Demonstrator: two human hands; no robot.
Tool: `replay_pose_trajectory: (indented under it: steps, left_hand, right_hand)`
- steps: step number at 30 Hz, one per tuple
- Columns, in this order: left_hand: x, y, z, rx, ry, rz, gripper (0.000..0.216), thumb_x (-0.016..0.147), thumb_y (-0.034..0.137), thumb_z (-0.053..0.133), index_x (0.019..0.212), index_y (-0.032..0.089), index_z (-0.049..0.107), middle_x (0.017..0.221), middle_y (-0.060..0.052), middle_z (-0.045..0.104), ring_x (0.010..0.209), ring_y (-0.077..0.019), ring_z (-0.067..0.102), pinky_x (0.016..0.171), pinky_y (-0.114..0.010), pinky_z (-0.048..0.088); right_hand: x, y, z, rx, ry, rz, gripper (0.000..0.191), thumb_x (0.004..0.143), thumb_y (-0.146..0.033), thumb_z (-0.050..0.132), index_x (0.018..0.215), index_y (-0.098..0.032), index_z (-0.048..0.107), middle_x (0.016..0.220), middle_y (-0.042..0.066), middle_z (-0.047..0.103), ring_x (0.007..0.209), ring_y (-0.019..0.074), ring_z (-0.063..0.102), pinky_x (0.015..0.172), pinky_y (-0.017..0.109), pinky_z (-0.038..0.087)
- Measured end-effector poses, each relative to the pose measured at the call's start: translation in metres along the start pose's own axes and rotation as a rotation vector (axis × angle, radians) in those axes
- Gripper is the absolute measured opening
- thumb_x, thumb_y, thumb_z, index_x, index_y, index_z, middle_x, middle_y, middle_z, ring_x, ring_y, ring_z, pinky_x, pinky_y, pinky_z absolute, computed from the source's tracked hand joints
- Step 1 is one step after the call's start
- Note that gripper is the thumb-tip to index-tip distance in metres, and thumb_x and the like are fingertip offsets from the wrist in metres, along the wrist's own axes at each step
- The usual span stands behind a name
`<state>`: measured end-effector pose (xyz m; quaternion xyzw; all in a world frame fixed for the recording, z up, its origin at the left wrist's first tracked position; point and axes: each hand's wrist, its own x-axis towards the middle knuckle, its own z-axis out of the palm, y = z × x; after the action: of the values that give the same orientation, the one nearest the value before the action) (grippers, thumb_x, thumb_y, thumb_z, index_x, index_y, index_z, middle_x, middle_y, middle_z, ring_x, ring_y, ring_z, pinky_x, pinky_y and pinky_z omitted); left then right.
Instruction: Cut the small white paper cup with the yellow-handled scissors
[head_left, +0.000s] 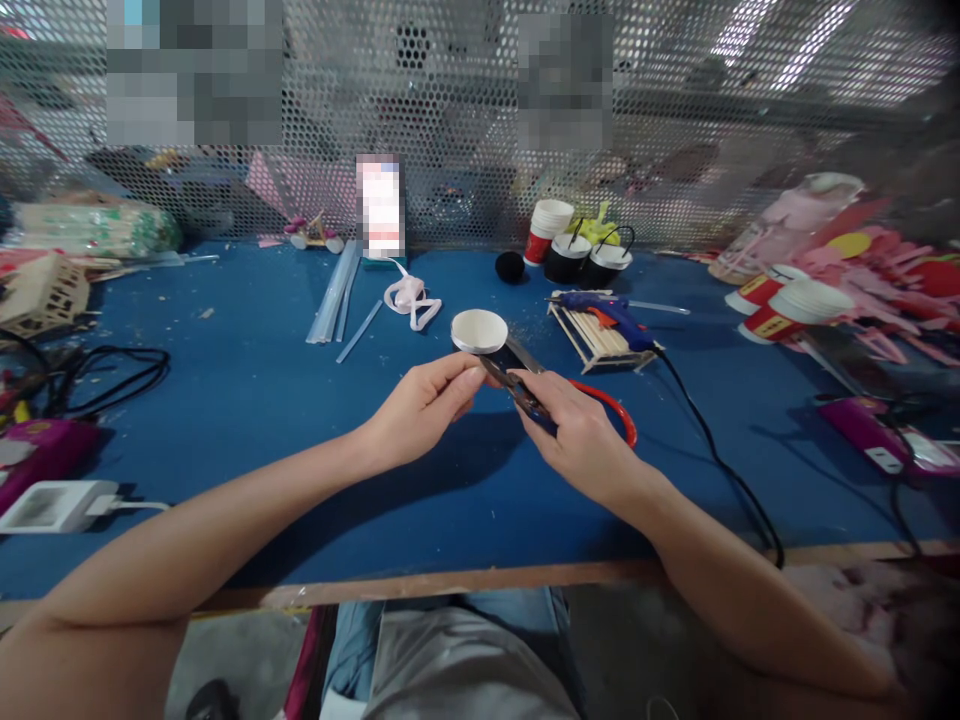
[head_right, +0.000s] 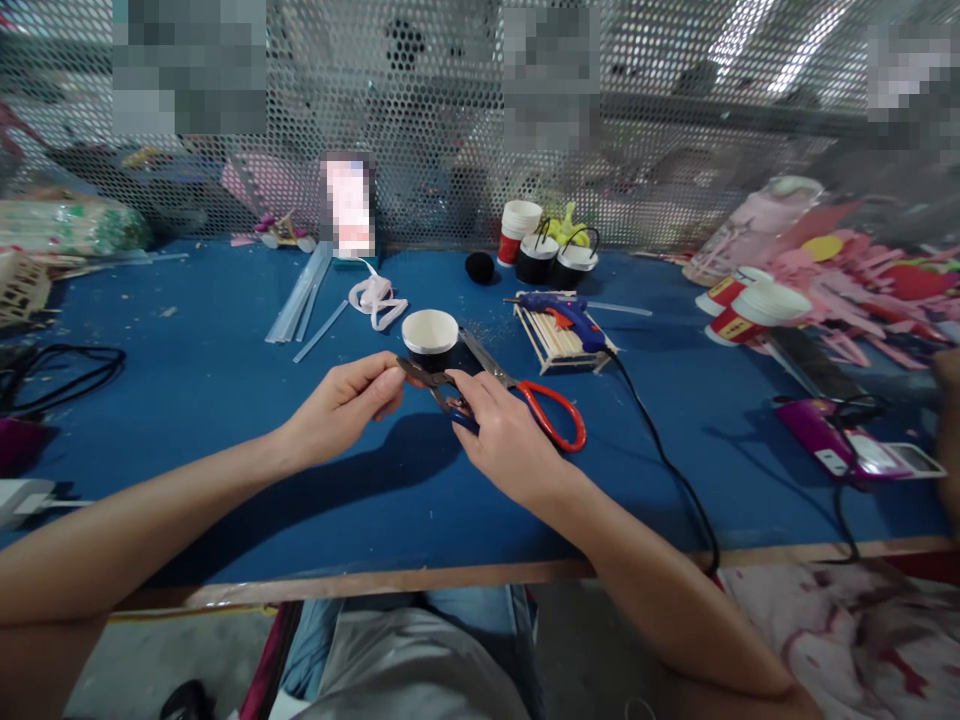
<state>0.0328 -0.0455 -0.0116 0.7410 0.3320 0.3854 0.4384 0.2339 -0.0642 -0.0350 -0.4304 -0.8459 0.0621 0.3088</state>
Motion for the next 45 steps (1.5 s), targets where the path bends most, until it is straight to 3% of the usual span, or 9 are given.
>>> replay_pose_trajectory:
  steps: [7, 12, 17, 25, 33, 39, 45]
  left_hand:
    - [0.0038, 0.0074, -0.0091, -0.156, -0.14, -0.166, 0.022, 0.092, 0.031, 0.041, 0.085, 0.014, 0.053, 0.061, 0.002, 0.056, 0.048, -0.0063, 0.049, 0.049, -0.018, 0.039]
    - [0.003, 0.0064, -0.0077, -0.296, -0.149, -0.239, 0.022, 0.091, 0.034, 0.042, 0.085, 0.016, 0.053, 0.052, 0.006, 0.043, 0.042, -0.0039, 0.035, 0.041, -0.016, 0.026]
    - [0.0026, 0.0047, -0.0057, -0.243, -0.087, -0.175, 0.019, 0.091, 0.03, 0.043, 0.085, 0.015, 0.053, 0.051, 0.006, 0.042, 0.045, -0.0044, 0.035, 0.043, -0.016, 0.025]
    - [0.0007, 0.0007, -0.0048, 0.037, 0.012, -0.025, 0.019, 0.092, 0.028, 0.041, 0.09, 0.015, 0.055, 0.059, 0.003, 0.051, 0.054, -0.0072, 0.047, 0.055, -0.019, 0.038]
    - [-0.0012, 0.0013, -0.0043, 0.322, 0.115, 0.157, 0.016, 0.09, 0.021, 0.045, 0.094, 0.013, 0.058, 0.06, 0.003, 0.057, 0.053, -0.006, 0.051, 0.055, -0.017, 0.038]
    - [-0.0022, 0.0014, -0.0029, 0.289, 0.135, 0.156, 0.01, 0.089, 0.019, 0.048, 0.091, 0.014, 0.057, 0.068, 0.001, 0.061, 0.059, -0.0067, 0.054, 0.058, -0.017, 0.04]
    - [-0.0018, 0.0002, -0.0026, 0.108, 0.095, 0.085, 0.012, 0.09, 0.023, 0.046, 0.091, 0.015, 0.055, 0.065, 0.002, 0.058, 0.058, -0.0073, 0.052, 0.056, -0.019, 0.04]
  right_hand:
    - [0.0007, 0.0, -0.0006, 0.076, -0.065, 0.024, 0.035, 0.086, -0.019, 0.047, 0.12, -0.02, 0.049, 0.105, 0.01, 0.063, 0.095, 0.0232, 0.061, 0.084, 0.042, 0.05]
    - [0.0028, -0.0024, -0.0024, 0.143, -0.09, 0.074, 0.027, 0.09, -0.027, 0.044, 0.114, -0.022, 0.055, 0.097, 0.008, 0.065, 0.092, 0.0224, 0.061, 0.081, 0.039, 0.05]
    - [0.0073, -0.0035, -0.0065, 0.176, -0.09, 0.105, 0.032, 0.089, -0.032, 0.047, 0.119, -0.02, 0.051, 0.099, 0.008, 0.063, 0.089, 0.0207, 0.06, 0.079, 0.037, 0.049]
    - [0.0086, -0.0028, -0.0076, 0.148, -0.105, 0.095, 0.036, 0.089, -0.032, 0.048, 0.122, -0.019, 0.046, 0.099, 0.009, 0.057, 0.086, 0.0194, 0.056, 0.081, 0.038, 0.047]
    - [0.0056, -0.0013, -0.0039, -0.015, -0.033, 0.045, 0.043, 0.086, -0.024, 0.051, 0.127, -0.015, 0.04, 0.106, 0.013, 0.053, 0.101, 0.0249, 0.052, 0.086, 0.042, 0.046]
    - [0.0038, -0.0027, -0.0038, -0.099, -0.013, 0.035, 0.045, 0.083, -0.019, 0.051, 0.127, -0.013, 0.04, 0.105, 0.015, 0.052, 0.101, 0.0275, 0.052, 0.086, 0.044, 0.047]
    - [0.0026, -0.0021, -0.0028, -0.131, -0.002, 0.018, 0.046, 0.083, -0.018, 0.051, 0.126, -0.009, 0.04, 0.105, 0.017, 0.052, 0.099, 0.0283, 0.052, 0.088, 0.046, 0.047]
